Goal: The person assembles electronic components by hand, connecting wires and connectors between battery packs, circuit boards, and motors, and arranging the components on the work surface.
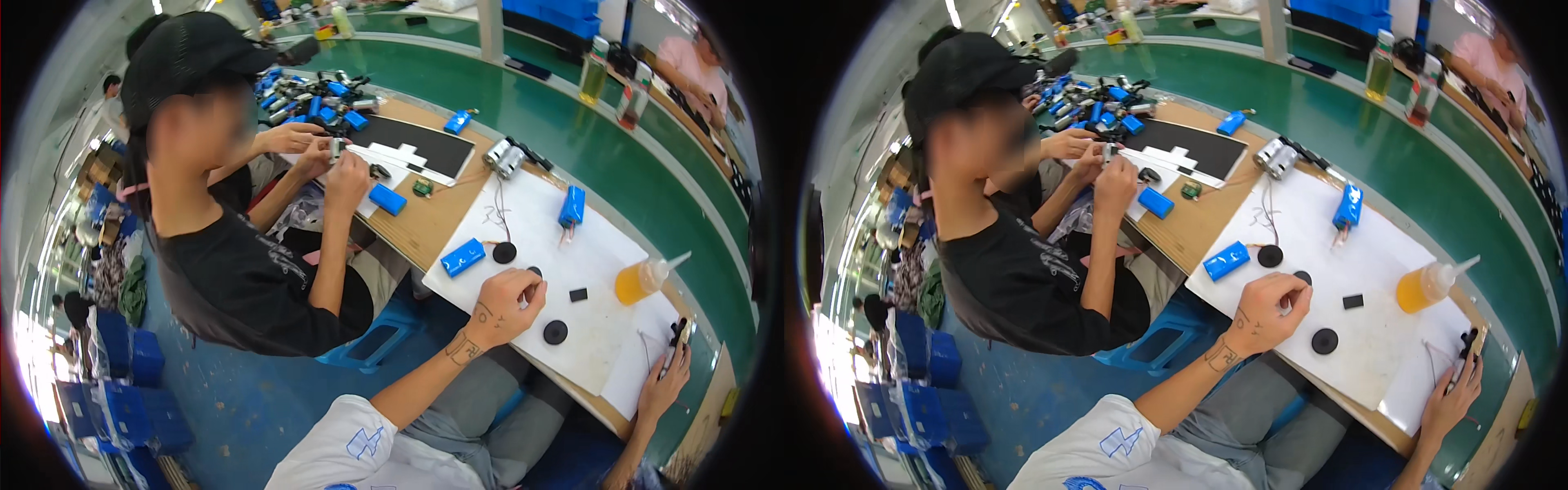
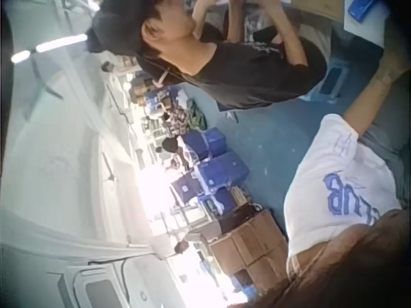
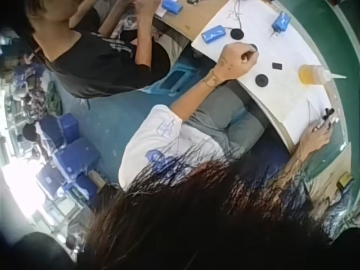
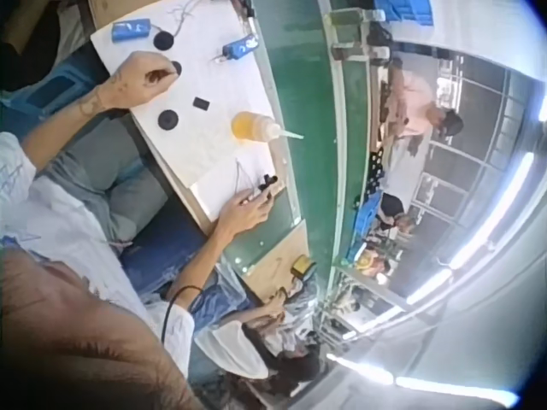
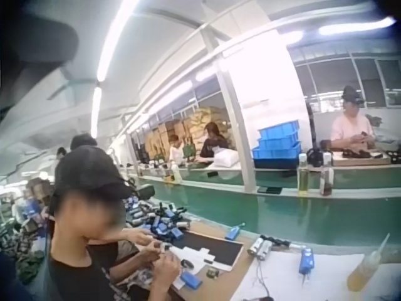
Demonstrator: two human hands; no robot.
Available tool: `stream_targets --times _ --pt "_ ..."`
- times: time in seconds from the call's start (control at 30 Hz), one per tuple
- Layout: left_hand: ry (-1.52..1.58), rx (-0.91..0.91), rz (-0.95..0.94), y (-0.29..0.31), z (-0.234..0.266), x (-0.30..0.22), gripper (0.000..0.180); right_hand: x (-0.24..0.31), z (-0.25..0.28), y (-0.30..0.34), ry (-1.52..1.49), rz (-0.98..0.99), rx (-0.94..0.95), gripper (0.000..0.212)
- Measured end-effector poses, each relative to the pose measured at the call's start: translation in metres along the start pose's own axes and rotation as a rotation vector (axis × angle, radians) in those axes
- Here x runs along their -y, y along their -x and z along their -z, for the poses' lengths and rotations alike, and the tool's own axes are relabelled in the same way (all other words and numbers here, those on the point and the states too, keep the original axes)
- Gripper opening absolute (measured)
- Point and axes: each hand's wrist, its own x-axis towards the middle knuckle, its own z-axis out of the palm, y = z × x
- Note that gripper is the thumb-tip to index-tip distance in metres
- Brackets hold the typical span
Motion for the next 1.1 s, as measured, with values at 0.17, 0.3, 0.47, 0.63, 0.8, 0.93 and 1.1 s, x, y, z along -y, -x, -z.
stream_targets --times 0.17,0.3,0.47,0.63,0.8,0.93,1.1 --pt "-0.037 0.008 0.069 0.006 -0.001 0.01 0.004 0.043 0.015 -0.014 -0.082 0.015 -0.082 0.05" --pt "-0.057 -0.085 0.116 0.002 0.013 0.004 0.01 0.056 0.019 -0.023 -0.31 -0.072 -0.065 0.051" --pt "0.024 -0.064 0.114 0.004 -0.012 0.007 0.015 -0.001 0.038 -0.011 -0.534 -0.073 0.072 0.057" --pt "-0.045 -0.036 0.133 0.006 -0.006 -0.005 0.016 0.01 0.044 -0.006 -0.452 -0.052 0.097 0.059" --pt "-0.034 -0.066 0.125 0.012 -0.005 0.004 0.016 0.019 0.04 -0.003 -0.336 -0.019 0.141 0.06" --pt "-0.097 0.001 0.123 0.01 0.011 0.007 0.018 0.036 0.044 -0.007 -0.268 0.05 0.196 0.065" --pt "0.115 0.095 0.193 0.005 -0.008 -0.005 0.015 0.028 0.052 -0.007 -0.203 0.039 0.199 0.065"
